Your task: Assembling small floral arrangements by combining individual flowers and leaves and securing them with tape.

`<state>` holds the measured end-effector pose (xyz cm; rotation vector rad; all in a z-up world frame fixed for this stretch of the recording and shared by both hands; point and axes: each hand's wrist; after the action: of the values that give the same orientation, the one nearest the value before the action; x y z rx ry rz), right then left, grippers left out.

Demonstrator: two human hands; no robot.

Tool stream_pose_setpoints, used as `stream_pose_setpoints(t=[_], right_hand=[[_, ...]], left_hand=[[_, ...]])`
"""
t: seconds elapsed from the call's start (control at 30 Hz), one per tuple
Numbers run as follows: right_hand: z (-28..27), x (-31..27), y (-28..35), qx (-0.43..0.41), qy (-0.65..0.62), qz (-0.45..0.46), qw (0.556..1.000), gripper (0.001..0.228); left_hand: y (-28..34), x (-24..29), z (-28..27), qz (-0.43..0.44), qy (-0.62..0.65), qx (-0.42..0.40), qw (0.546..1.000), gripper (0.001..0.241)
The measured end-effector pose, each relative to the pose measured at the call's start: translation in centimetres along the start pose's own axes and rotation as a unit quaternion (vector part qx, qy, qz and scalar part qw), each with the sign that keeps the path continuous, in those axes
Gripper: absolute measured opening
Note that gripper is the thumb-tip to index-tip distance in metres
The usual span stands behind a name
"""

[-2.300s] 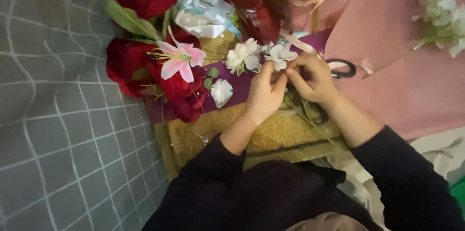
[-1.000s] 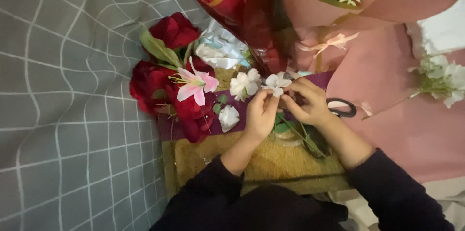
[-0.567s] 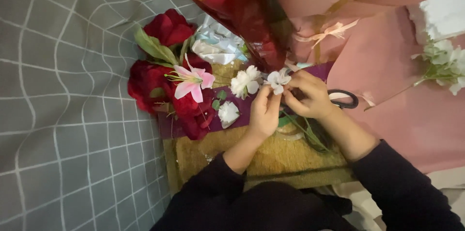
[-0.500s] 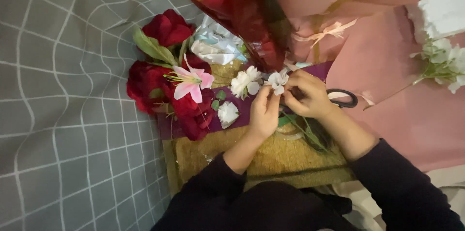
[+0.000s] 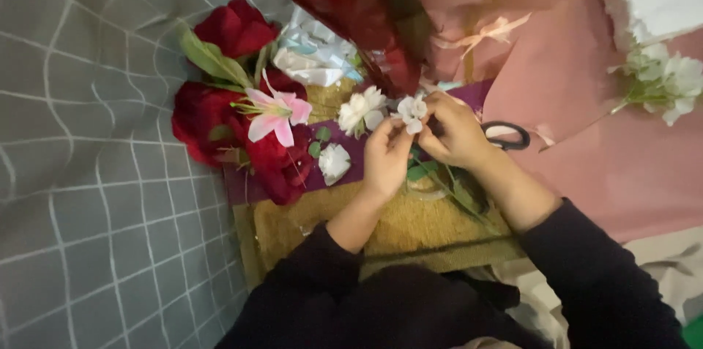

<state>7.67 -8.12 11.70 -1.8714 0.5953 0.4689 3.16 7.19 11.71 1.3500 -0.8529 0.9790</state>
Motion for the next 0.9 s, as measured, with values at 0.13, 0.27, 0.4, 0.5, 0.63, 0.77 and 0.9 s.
stream_pose_setpoints(t=[0.13, 0.27, 0.4, 0.5, 0.63, 0.77, 0.9], right_hand=[[-0.3, 0.5, 0.5, -0.014, 0.018, 0.001, 1.000, 0.006], [-1.4, 1.5, 1.0, -0.007, -0.021, -0.003, 1.000, 0.018], [-1.8, 0.7, -0.2, -0.013, -0.074, 0.004, 0.997, 0.020], [-1.5, -1.3, -2.1, -0.044, -0.197, 0.076, 0.977, 0.010], [-1.3, 0.3, 0.1, -0.012, -0.256, 0.148, 0.955, 0.011], [-2.0, 2.3, 0.9, 0.069, -0.308, 0.196, 0.929, 0.011], [-1.9, 2.3, 0.9, 0.094, -0.315, 0.216, 0.919, 0.007]], left_hand=[[0.3, 1.0, -0.1, -0.024, 0.030, 0.002, 0.999, 0.010], [0.5, 1.3, -0.1, -0.034, 0.064, 0.016, 0.997, 0.012], [-0.2, 0.0, -0.5, -0.010, 0.079, 0.012, 0.997, 0.010], [-0.4, -0.2, -0.5, -0.006, 0.102, 0.008, 0.995, 0.010], [0.1, 1.1, -0.5, -0.004, 0.121, 0.023, 0.992, 0.008], [-0.1, 0.3, -0.3, -0.026, 0.142, 0.019, 0.989, 0.016], [-0.2, -0.2, -0.3, -0.041, 0.163, -0.010, 0.986, 0.017]])
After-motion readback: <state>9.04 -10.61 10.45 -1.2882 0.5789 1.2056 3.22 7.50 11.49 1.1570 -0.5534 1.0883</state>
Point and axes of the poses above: each hand's wrist, its own y-axis away from the middle knuckle, its own z-axis out of the palm, x = y × z, and after that the axes turned 10 degrees about -z, right-handed
